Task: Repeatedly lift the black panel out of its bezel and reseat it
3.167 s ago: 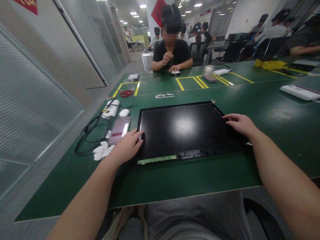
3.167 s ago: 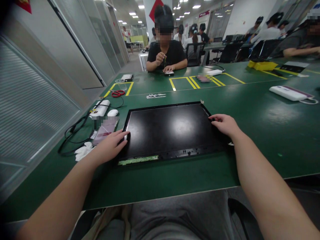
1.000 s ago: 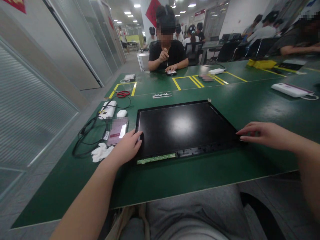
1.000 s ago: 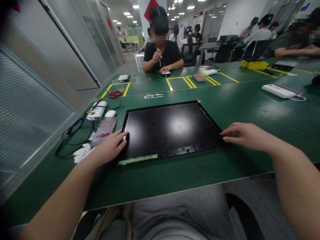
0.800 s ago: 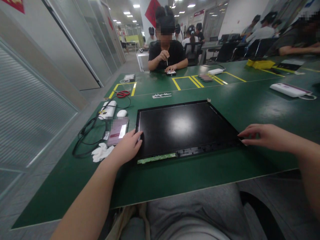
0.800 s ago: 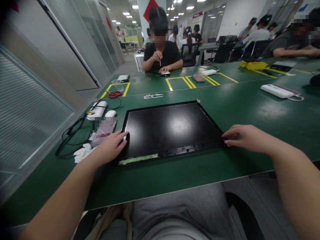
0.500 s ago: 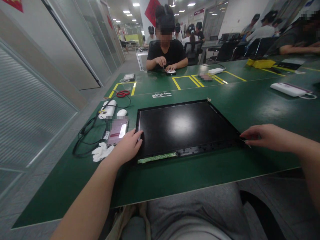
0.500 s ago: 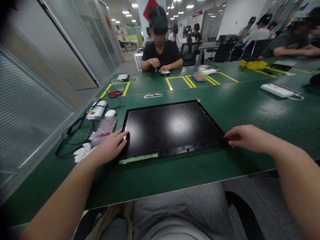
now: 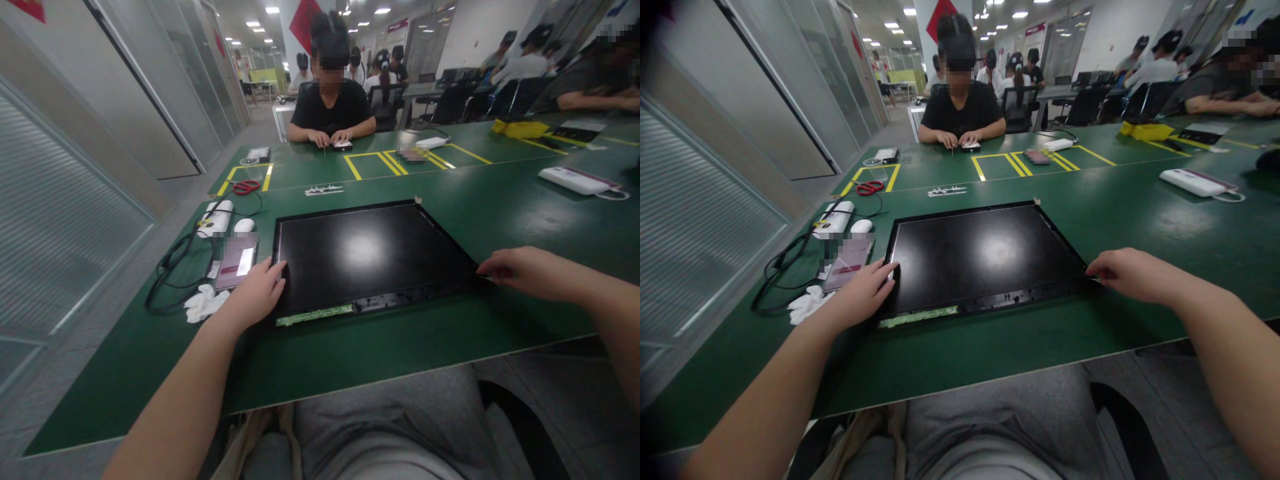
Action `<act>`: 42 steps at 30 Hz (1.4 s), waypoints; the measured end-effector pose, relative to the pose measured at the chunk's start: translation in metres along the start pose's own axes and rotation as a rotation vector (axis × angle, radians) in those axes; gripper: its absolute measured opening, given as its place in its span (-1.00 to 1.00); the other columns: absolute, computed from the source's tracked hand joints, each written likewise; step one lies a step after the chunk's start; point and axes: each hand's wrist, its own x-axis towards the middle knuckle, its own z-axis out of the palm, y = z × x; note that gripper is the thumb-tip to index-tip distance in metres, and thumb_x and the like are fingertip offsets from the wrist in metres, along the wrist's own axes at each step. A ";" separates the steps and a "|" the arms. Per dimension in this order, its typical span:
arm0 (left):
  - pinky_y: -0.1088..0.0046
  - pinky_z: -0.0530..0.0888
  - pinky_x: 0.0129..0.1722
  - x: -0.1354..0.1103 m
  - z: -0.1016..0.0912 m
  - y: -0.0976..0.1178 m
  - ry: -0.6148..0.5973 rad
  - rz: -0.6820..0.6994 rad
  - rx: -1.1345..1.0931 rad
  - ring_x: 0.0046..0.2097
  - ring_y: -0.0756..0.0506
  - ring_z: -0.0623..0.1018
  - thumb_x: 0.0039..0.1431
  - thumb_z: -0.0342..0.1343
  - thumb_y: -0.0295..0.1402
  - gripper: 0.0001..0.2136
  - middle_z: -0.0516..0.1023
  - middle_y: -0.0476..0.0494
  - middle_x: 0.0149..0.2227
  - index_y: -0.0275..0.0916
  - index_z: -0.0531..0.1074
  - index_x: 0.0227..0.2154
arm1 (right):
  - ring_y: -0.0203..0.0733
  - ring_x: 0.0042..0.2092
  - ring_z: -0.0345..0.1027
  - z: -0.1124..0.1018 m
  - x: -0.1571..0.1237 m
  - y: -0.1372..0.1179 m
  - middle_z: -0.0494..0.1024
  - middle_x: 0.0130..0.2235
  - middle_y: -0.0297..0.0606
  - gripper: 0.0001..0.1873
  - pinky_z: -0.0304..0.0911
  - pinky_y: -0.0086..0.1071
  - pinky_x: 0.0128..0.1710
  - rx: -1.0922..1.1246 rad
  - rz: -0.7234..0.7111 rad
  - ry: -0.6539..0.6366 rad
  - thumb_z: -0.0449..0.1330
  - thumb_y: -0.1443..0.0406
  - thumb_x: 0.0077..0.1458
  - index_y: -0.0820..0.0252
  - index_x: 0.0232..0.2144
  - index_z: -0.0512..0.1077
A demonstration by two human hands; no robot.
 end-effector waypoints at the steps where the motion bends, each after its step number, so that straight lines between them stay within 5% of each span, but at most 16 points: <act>1: -0.09 0.31 0.39 0.000 0.001 -0.001 0.002 -0.001 -0.001 0.40 -0.41 0.38 0.42 -0.12 -0.29 -0.47 0.40 -0.54 0.36 -0.40 0.37 0.34 | -0.01 -0.22 0.60 -0.002 0.001 -0.001 0.73 -0.22 -0.18 -0.68 0.47 -0.21 -0.20 -0.002 -0.019 -0.051 0.20 0.32 -0.04 0.03 -0.28 0.71; 21: -0.03 0.27 0.41 0.000 -0.002 0.005 -0.036 -0.013 0.055 0.43 -0.44 0.34 0.47 -0.15 -0.32 -0.46 0.32 -0.67 0.39 -0.53 0.32 0.37 | -0.07 -0.19 0.57 -0.010 0.006 -0.020 0.68 -0.15 -0.15 -0.65 0.41 -0.19 -0.07 -0.104 -0.076 -0.066 0.10 0.39 0.07 0.09 -0.31 0.70; 27: -0.02 0.27 0.42 0.000 -0.003 0.006 -0.034 -0.026 0.042 0.43 -0.41 0.34 0.46 -0.13 -0.33 -0.47 0.33 -0.60 0.39 -0.47 0.32 0.38 | -0.03 -0.18 0.60 -0.005 0.003 -0.022 0.69 -0.13 -0.12 -0.69 0.46 -0.18 -0.08 -0.018 -0.125 -0.064 0.14 0.24 0.12 0.12 -0.29 0.71; 39: -0.03 0.25 0.42 0.000 -0.003 0.008 -0.051 -0.032 0.068 0.44 -0.44 0.31 0.47 -0.16 -0.34 -0.46 0.29 -0.65 0.41 -0.52 0.30 0.39 | -0.04 -0.25 0.64 0.001 0.001 -0.024 0.72 -0.30 -0.27 -0.62 0.50 -0.22 -0.21 0.047 0.154 0.027 0.21 0.18 0.05 0.08 -0.10 0.65; 42: -0.01 0.25 0.43 0.000 -0.003 0.007 -0.054 -0.035 0.062 0.45 -0.42 0.30 0.47 -0.15 -0.34 -0.46 0.29 -0.62 0.41 -0.51 0.30 0.39 | -0.02 -0.23 0.65 0.002 0.001 -0.024 0.73 -0.30 -0.27 -0.69 0.51 -0.21 -0.19 0.007 0.182 0.007 0.22 0.18 0.05 0.05 -0.19 0.68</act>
